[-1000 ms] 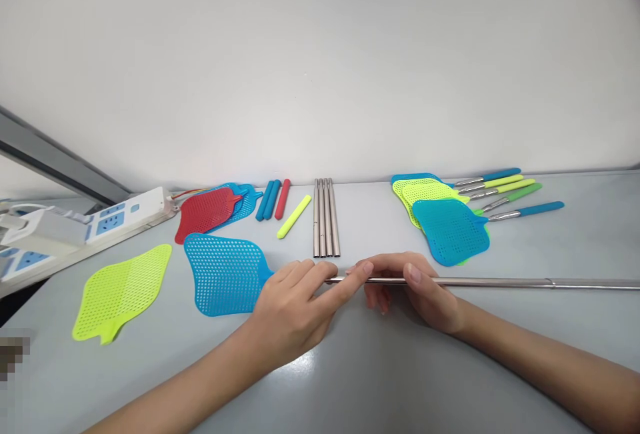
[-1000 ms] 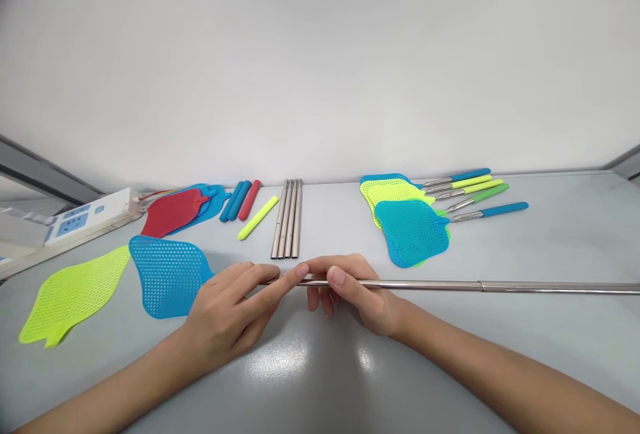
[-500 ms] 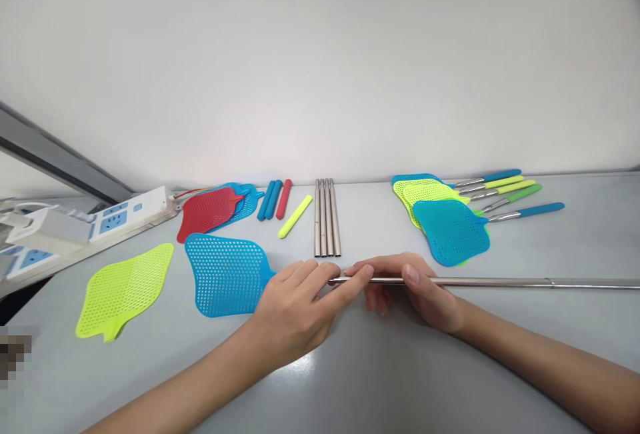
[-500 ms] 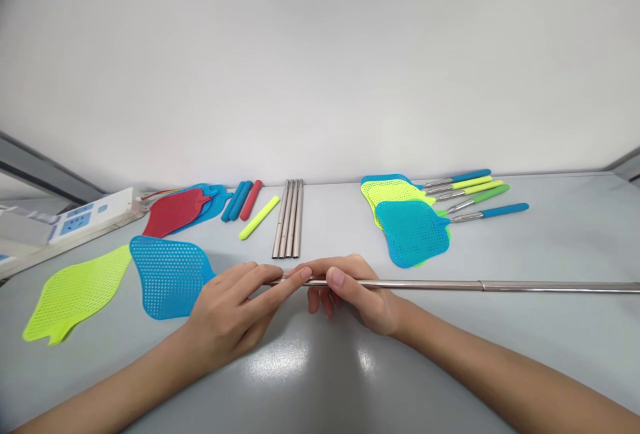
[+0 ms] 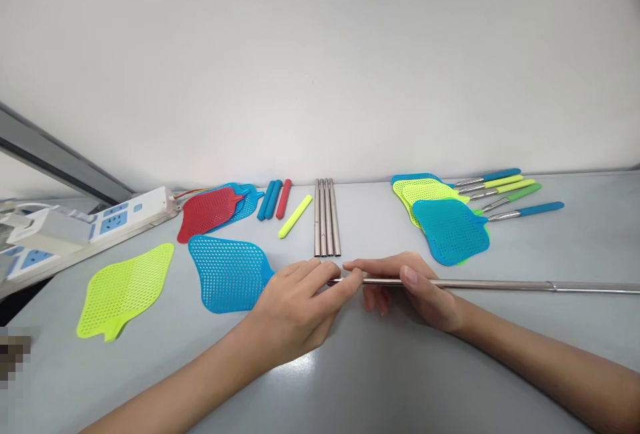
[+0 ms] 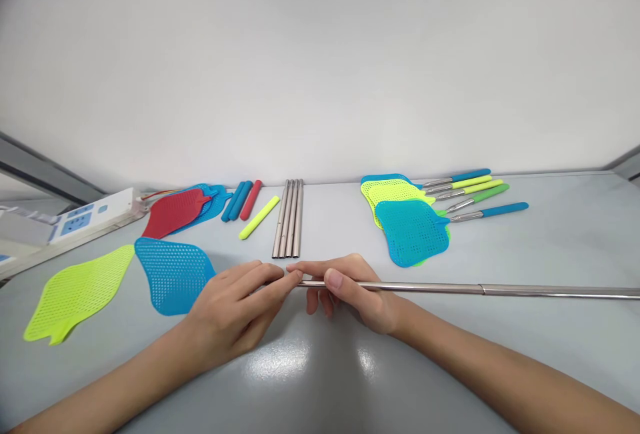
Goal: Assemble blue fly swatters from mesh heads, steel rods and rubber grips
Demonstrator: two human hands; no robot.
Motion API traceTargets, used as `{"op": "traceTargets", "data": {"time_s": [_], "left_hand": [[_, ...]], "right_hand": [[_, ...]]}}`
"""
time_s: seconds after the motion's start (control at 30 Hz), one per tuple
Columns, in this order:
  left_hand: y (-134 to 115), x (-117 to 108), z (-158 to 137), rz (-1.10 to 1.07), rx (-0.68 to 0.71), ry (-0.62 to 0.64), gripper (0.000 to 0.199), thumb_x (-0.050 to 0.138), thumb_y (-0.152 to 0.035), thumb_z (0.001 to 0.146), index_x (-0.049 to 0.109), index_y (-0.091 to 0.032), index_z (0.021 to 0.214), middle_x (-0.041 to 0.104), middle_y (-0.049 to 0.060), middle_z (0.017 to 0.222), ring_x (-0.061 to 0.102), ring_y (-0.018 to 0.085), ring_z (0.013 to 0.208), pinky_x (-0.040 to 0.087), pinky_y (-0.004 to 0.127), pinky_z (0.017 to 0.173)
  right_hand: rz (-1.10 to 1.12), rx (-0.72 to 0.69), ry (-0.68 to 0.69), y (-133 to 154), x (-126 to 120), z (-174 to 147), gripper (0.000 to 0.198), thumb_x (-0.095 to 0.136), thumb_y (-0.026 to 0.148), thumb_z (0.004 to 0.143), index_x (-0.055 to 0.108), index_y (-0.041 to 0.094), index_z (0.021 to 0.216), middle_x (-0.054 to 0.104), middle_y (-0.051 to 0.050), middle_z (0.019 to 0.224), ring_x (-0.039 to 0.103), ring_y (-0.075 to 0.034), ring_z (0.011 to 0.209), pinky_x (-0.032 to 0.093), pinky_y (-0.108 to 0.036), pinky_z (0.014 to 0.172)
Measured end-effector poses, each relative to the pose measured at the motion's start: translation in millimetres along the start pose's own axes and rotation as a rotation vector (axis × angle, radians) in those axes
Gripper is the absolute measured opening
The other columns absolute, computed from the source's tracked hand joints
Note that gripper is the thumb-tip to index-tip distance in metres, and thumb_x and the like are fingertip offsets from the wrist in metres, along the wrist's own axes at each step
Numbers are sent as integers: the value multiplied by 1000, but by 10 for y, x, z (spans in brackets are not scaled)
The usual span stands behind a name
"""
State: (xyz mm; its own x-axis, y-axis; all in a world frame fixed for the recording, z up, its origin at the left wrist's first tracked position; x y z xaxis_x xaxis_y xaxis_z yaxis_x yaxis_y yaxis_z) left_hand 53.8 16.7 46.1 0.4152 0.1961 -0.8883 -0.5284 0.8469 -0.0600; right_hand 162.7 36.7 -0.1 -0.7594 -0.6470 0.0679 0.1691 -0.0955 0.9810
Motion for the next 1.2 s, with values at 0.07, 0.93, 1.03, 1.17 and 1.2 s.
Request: {"op": "traceTargets", "data": {"time_s": [0.07, 0.93, 1.03, 1.17, 1.2], "left_hand": [[2, 9, -4, 6, -11, 5, 29, 44, -11, 81, 49, -17, 108, 59, 2, 79, 51, 11, 66, 42, 22, 54], [-34, 21, -17, 72, 12, 69, 44, 44, -16, 82, 40, -23, 125, 59, 2, 81, 53, 12, 66, 46, 23, 53], [-38, 31, -20, 86, 12, 91, 46, 42, -15, 82, 37, -26, 127, 58, 2, 80, 53, 12, 65, 47, 23, 53], [-43, 36, -17, 92, 11, 105, 47, 40, -13, 82, 37, -27, 127, 58, 2, 80, 54, 11, 65, 47, 23, 53], [-45, 29, -14, 90, 11, 99, 46, 40, -13, 82, 39, -26, 126, 58, 2, 80, 54, 11, 65, 47, 22, 53]], "right_hand": [[18, -4, -9, -24, -12, -3, 58, 25, 50, 86, 53, 11, 118, 58, -6, 69, 48, -13, 55, 39, -27, 52], [-90, 5, 61, 32, 21, -1, 58, 23, 50, 87, 54, 10, 116, 56, -6, 70, 48, -14, 58, 41, -29, 57], [-74, 10, 55, 10, 19, -4, 58, 23, 50, 87, 53, 11, 118, 56, -6, 71, 48, -14, 58, 40, -28, 56], [-96, 4, 59, 19, 23, -4, 57, 23, 49, 87, 52, 11, 120, 56, -6, 72, 48, -14, 59, 40, -28, 57], [-105, 2, 61, 26, 24, -3, 57, 23, 49, 87, 51, 12, 120, 56, -6, 72, 48, -13, 59, 40, -28, 57]]}}
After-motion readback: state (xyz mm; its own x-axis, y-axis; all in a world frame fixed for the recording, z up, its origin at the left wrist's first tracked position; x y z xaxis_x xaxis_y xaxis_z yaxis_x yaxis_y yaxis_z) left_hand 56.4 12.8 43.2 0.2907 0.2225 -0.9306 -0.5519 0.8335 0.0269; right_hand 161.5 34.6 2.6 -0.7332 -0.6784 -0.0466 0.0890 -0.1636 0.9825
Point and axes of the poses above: each hand's wrist, its own z-axis towards the middle knuckle, its own x-axis out of the palm, y = z × x, the point moved 7 cm from there along z, towards the middle knuckle
